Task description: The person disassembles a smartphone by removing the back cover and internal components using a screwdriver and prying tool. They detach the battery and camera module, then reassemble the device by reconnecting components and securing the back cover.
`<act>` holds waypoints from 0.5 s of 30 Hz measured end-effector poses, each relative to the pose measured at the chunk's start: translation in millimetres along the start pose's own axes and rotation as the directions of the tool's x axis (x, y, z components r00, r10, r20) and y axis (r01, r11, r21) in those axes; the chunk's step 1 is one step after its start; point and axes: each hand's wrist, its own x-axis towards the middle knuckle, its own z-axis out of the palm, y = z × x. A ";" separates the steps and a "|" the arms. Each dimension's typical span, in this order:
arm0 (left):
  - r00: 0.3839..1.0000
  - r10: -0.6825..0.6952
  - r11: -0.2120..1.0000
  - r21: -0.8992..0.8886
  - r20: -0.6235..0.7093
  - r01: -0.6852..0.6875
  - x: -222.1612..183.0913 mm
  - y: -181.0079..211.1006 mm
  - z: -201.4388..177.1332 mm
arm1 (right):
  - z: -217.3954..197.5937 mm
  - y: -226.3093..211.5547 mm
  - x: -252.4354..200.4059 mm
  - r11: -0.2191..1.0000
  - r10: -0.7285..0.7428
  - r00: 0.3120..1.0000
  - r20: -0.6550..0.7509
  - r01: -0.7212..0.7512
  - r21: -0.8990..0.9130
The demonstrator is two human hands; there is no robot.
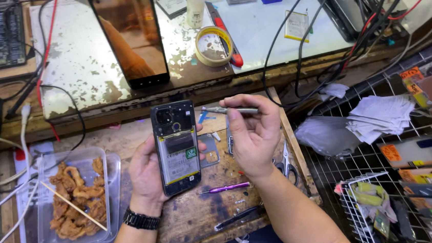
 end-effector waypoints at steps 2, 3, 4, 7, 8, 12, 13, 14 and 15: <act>1.000 0.015 1.000 -0.010 -0.012 -0.015 -2.0 1.0 1.8 | 0.1 -1.0 2.7 0.994 0.102 0.995 0.002 -0.102 0.047; 1.000 0.023 1.000 -0.012 -0.013 -0.023 0.8 4.2 2.0 | 1.0 0.5 6.5 0.987 0.147 0.989 0.004 -0.147 0.070; 1.000 0.014 1.000 0.008 -0.020 -0.014 -0.1 4.1 2.5 | 0.7 1.7 7.6 0.965 0.230 0.973 0.038 -0.233 0.117; 0.999 -0.010 0.999 0.053 -0.039 0.012 -5.6 4.1 0.1 | -0.9 10.3 10.0 0.923 0.354 0.922 0.156 -0.371 0.100; 1.000 -0.012 0.998 0.067 -0.027 0.014 -4.9 4.9 -0.9 | 0.3 14.0 11.8 0.948 0.313 0.929 0.198 -0.319 0.002; 0.998 0.002 0.991 0.134 -0.056 0.006 -5.7 4.2 0.1 | 6.2 16.5 10.8 0.937 0.347 0.894 0.282 -0.344 -0.060; 0.999 0.004 0.990 0.139 -0.040 0.001 -5.3 3.4 -0.2 | 8.7 16.5 9.2 0.933 0.358 0.892 0.278 -0.351 -0.076; 1.000 0.008 0.990 0.143 -0.025 -0.005 -5.8 1.8 -0.1 | 11.4 16.3 7.2 0.930 0.368 0.888 0.275 -0.358 -0.090; 1.000 0.013 0.989 0.148 -0.011 -0.011 -6.4 1.6 -0.2 | 13.7 16.2 5.6 0.925 0.379 0.884 0.273 -0.364 -0.105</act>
